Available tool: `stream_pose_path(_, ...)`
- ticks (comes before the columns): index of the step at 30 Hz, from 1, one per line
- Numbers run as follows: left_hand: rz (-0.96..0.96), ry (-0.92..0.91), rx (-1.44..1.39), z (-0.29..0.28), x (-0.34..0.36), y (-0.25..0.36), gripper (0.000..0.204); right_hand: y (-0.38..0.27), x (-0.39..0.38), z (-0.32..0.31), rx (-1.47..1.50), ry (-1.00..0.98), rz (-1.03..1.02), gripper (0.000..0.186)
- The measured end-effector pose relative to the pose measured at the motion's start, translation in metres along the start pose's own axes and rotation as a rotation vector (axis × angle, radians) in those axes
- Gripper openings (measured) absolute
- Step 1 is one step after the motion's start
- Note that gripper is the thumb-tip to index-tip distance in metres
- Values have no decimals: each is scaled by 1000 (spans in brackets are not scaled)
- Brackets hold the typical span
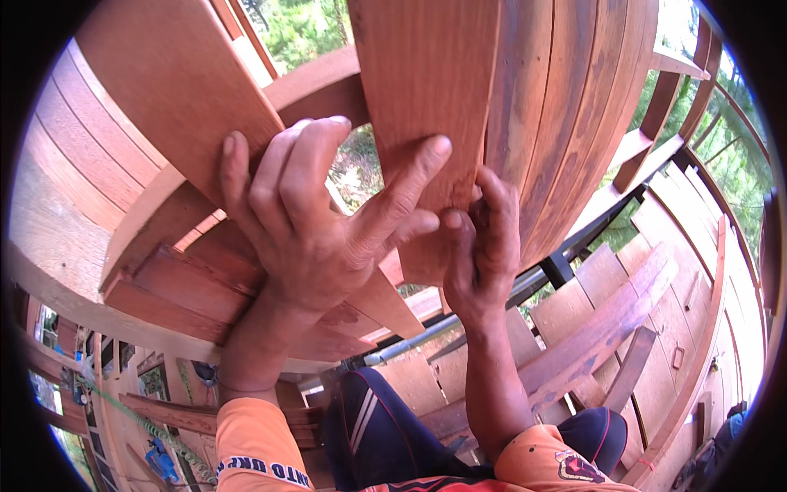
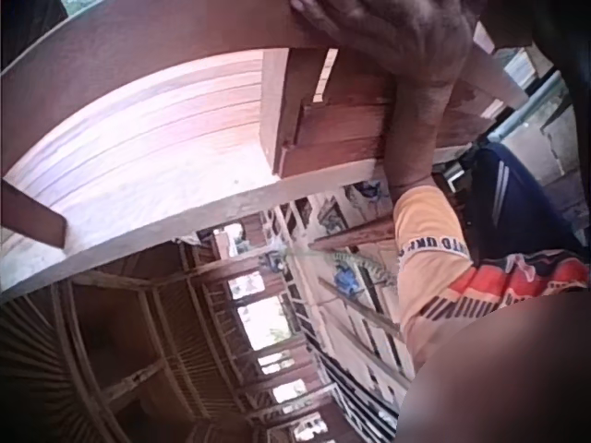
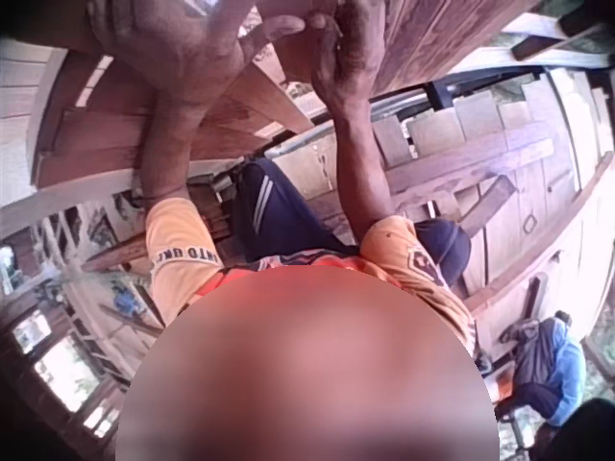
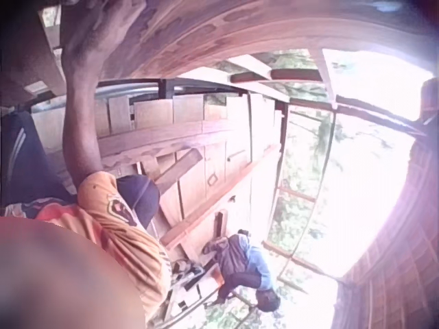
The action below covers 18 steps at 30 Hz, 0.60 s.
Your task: The person installs wooden planks onto a curved wooden structure, likely a roof or ceiling. They position the planks by hand, align them with existing pieces, and secure them using a nail gun. The person also uses a hammer to adjust the fit of the planks.
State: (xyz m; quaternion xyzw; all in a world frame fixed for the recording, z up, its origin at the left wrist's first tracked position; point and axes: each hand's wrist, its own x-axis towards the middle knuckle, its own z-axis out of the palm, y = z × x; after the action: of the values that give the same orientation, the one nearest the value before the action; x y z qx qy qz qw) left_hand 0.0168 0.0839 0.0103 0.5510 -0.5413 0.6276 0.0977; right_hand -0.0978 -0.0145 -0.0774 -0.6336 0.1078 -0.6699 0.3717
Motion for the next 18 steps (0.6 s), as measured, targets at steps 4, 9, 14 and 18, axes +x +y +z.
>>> stream_pose_path(4, -44, 146, -88, 12, -2, -8, 90, -1, -8, 4, -125, 72, -111, 45)
stream_pose_path(9, -87, 192, -81, 19, 2, -3, 93, -5, -11, -32, -6, 190, 28, 48)
stream_pose_path(14, -39, 57, -173, 7, -2, -8, 128, -3, -4, -29, 18, 246, -19, 52)
stream_pose_path(18, -8, 19, -261, 2, 2, -14, 143, 43, -33, -10, -119, 261, -107, 81)
